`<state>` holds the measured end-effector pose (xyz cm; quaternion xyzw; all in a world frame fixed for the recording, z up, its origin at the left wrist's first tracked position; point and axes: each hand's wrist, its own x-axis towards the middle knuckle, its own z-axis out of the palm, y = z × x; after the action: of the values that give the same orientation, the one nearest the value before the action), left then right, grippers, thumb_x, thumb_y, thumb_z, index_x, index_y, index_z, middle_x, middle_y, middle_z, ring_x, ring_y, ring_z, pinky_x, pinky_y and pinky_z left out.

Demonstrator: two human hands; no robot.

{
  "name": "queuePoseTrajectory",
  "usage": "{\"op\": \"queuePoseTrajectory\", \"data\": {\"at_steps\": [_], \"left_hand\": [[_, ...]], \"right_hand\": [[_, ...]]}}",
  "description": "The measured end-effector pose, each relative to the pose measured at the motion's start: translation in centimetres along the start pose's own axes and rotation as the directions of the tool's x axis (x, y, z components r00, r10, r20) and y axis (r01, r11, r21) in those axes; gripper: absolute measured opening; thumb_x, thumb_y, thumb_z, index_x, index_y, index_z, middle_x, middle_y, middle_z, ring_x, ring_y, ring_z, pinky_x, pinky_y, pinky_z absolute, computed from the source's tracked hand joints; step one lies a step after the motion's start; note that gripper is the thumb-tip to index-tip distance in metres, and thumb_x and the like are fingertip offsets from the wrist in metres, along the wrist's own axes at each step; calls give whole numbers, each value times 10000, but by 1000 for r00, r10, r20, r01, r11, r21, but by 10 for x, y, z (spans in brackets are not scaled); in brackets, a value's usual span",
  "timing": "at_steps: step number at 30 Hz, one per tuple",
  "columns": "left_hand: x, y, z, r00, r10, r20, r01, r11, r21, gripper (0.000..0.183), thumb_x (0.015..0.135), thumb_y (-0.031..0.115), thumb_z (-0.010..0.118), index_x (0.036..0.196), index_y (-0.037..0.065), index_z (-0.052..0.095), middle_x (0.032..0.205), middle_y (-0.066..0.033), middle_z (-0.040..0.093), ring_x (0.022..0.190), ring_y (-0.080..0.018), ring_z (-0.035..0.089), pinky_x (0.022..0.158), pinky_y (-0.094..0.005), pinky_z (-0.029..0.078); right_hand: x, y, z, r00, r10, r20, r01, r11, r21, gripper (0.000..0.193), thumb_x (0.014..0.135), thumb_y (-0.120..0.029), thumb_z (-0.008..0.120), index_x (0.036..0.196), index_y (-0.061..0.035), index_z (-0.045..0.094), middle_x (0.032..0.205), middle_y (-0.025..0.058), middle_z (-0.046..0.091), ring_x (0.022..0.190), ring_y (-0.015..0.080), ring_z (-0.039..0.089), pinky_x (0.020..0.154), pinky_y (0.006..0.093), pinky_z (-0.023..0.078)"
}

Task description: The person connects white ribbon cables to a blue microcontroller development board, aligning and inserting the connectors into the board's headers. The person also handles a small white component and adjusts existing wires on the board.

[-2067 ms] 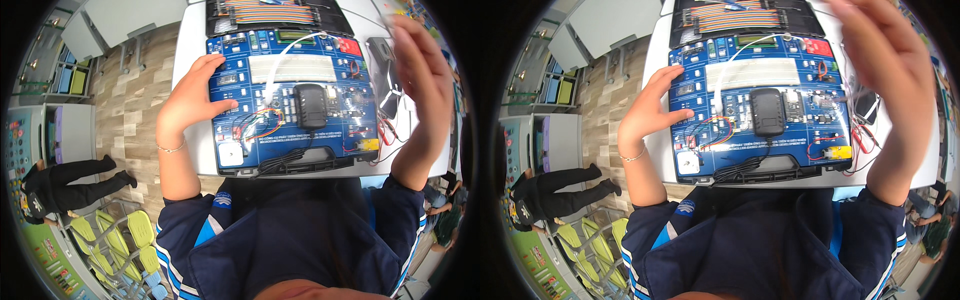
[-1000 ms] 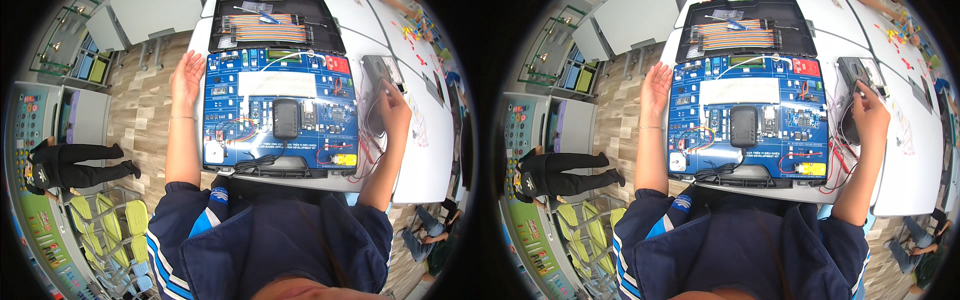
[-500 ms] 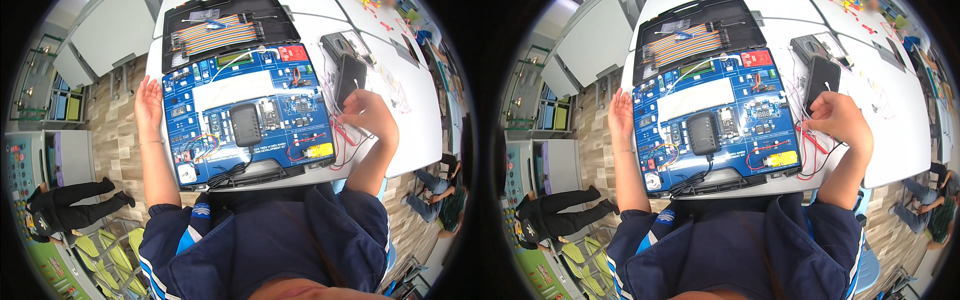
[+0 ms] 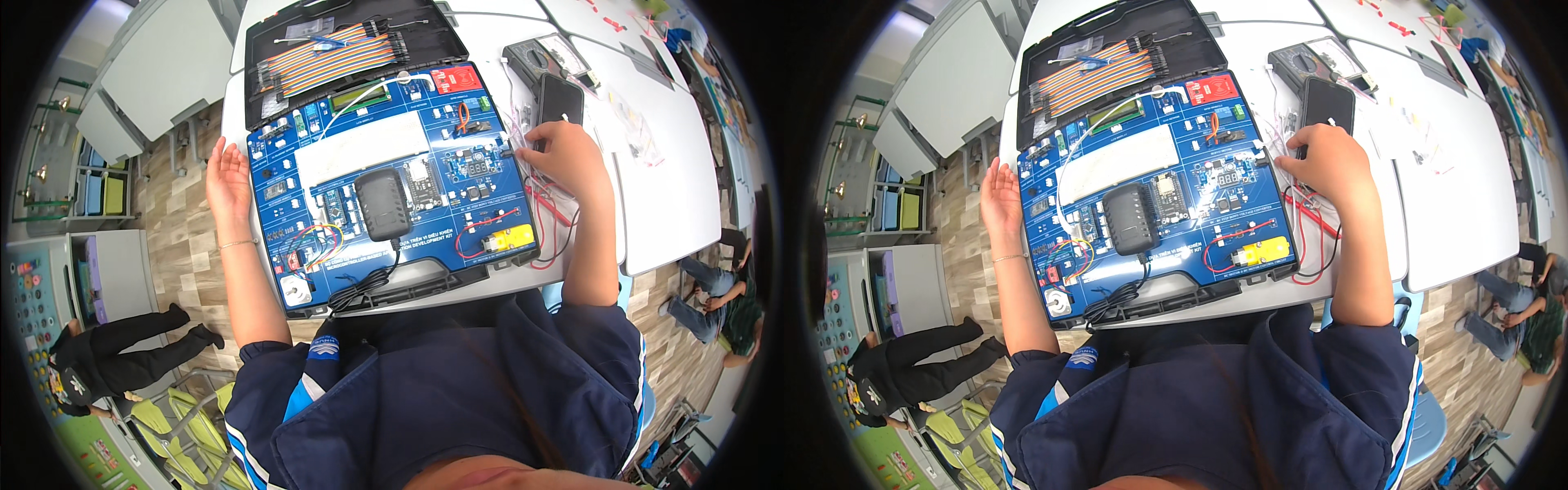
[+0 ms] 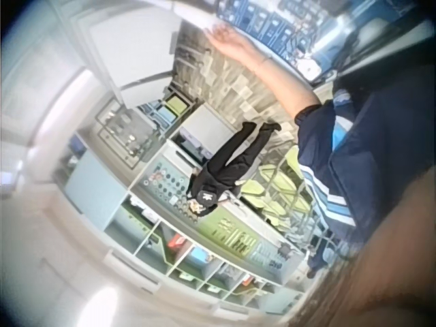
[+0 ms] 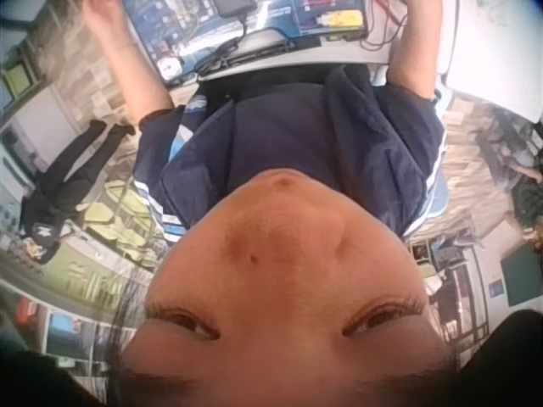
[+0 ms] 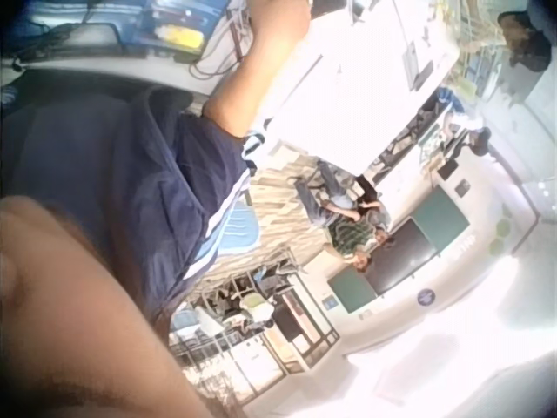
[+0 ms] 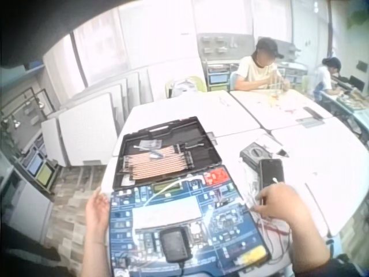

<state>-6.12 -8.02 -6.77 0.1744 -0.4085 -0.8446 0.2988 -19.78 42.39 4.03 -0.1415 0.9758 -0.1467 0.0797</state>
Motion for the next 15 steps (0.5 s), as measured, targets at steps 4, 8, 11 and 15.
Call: {"op": "queuePoseTrajectory", "data": {"at_steps": [4, 8, 11, 15], "left_hand": [[0, -1, 3, 1000, 4, -15, -4, 1000, 30, 395, 1014, 187, 620, 1326, -47, 563, 1053, -112, 655, 926, -168, 637, 844, -291, 578], [-3, 1, 2, 1000, 3, -6, -3, 1000, 29, 382, 1015, 184, 617, 1315, -48, 570, 1051, -110, 656, 931, -164, 638, 843, -288, 577], [-3, 1, 4, 1000, -3, -14, 3, 1000, 17, 365, 1018, 163, 603, 1308, -55, 569, 1042, -111, 663, 920, -171, 642, 842, -285, 572], [-2, 2, 4, 1000, -7, -7, 8, 1000, 19, 366, 1019, 162, 601, 1311, -55, 564, 1045, -113, 660, 919, -171, 640, 841, -283, 573]], "right_hand": [[7, -2, 16, 1000, 11, -5, -11, 991, -133, 227, 786, -276, 784, 892, -75, 793, 831, 147, 749, 791, 307, 733, 756, 390, 572], [11, 0, 9, 992, 52, -111, -50, 999, 19, 222, 791, -271, 769, 869, -64, 785, 786, 137, 741, 761, 300, 732, 724, 382, 567], [16, 14, 4, 975, 68, -210, -7, 960, 278, 283, 843, -289, 763, 900, -13, 774, 741, 118, 731, 679, 209, 698, 660, 333, 531], [20, 18, 4, 972, 84, -219, 29, 884, 467, 315, 911, -280, 736, 977, 26, 766, 735, 106, 727, 655, 121, 629, 631, 292, 493]]}}
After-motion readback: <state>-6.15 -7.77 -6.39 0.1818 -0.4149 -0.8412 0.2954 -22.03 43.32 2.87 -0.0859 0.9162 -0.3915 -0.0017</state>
